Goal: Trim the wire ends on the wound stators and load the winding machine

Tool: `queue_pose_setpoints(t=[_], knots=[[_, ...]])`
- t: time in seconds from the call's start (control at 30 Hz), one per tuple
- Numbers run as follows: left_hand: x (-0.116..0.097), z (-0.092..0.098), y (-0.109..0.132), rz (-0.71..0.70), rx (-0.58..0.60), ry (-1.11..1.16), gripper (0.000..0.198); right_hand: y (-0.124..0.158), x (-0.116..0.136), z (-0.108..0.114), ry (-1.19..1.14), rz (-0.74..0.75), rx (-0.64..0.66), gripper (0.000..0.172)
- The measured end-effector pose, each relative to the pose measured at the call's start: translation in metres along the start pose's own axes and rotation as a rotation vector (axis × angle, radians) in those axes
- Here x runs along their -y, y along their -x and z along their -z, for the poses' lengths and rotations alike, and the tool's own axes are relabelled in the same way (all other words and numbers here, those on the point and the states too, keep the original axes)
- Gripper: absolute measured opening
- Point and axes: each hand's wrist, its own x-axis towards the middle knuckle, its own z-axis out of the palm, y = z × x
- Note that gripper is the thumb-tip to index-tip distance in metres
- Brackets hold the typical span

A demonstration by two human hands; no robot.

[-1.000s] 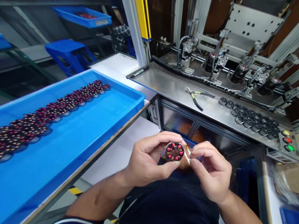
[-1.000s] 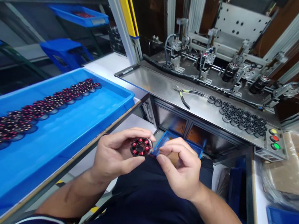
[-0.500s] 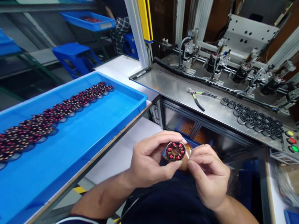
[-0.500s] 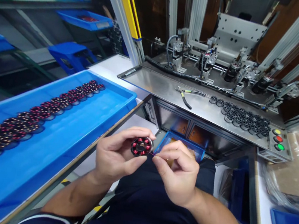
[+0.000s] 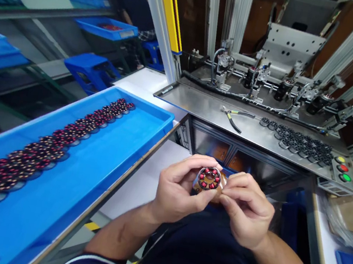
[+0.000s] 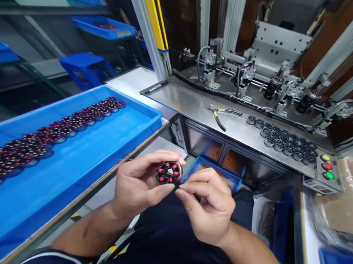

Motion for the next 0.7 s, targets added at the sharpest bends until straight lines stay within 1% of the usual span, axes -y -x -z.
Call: queue_pose_setpoints(t=[0.03, 0.1, 0.17, 0.23, 0.3, 0.43, 0.53, 0.63, 0.7], knots=[[-0.002, 0.000, -0.001, 0.054, 0.011, 0.057, 0.041, -0.001, -0.002, 0.003, -0.009, 0.001, 0.014, 0.013], [-0.005, -0.001, -0.002, 0.165, 0.046, 0.170, 0.037, -0.005, -0.007, 0.009, -0.031, -0.001, 0.052, 0.025], [-0.006, -0.001, -0.003, 0.270, 0.093, 0.273, 0.034, -0.011, -0.013, 0.016, -0.051, 0.012, 0.121, 0.037], [-0.006, -0.002, -0.003, 0.364, 0.140, 0.357, 0.034, -0.019, -0.016, 0.021, -0.065, 0.055, 0.212, 0.041], [-0.004, -0.003, -0.002, 0.440, 0.178, 0.422, 0.033, -0.028, -0.017, 0.023, -0.084, 0.114, 0.288, 0.038], [-0.001, -0.004, -0.003, 0.521, 0.260, 0.497, 0.032, -0.041, -0.014, 0.024, -0.100, 0.195, 0.396, 0.022], [-0.002, -0.004, -0.005, 0.567, 0.306, 0.508, 0.034, -0.043, -0.012, 0.025, -0.068, 0.244, 0.423, 0.013], [-0.003, -0.003, -0.007, 0.614, 0.299, 0.487, 0.036, -0.044, -0.011, 0.027, -0.048, 0.257, 0.416, 0.012], [-0.003, -0.003, -0.008, 0.637, 0.318, 0.465, 0.038, -0.046, -0.012, 0.028, -0.073, 0.244, 0.440, 0.014]])
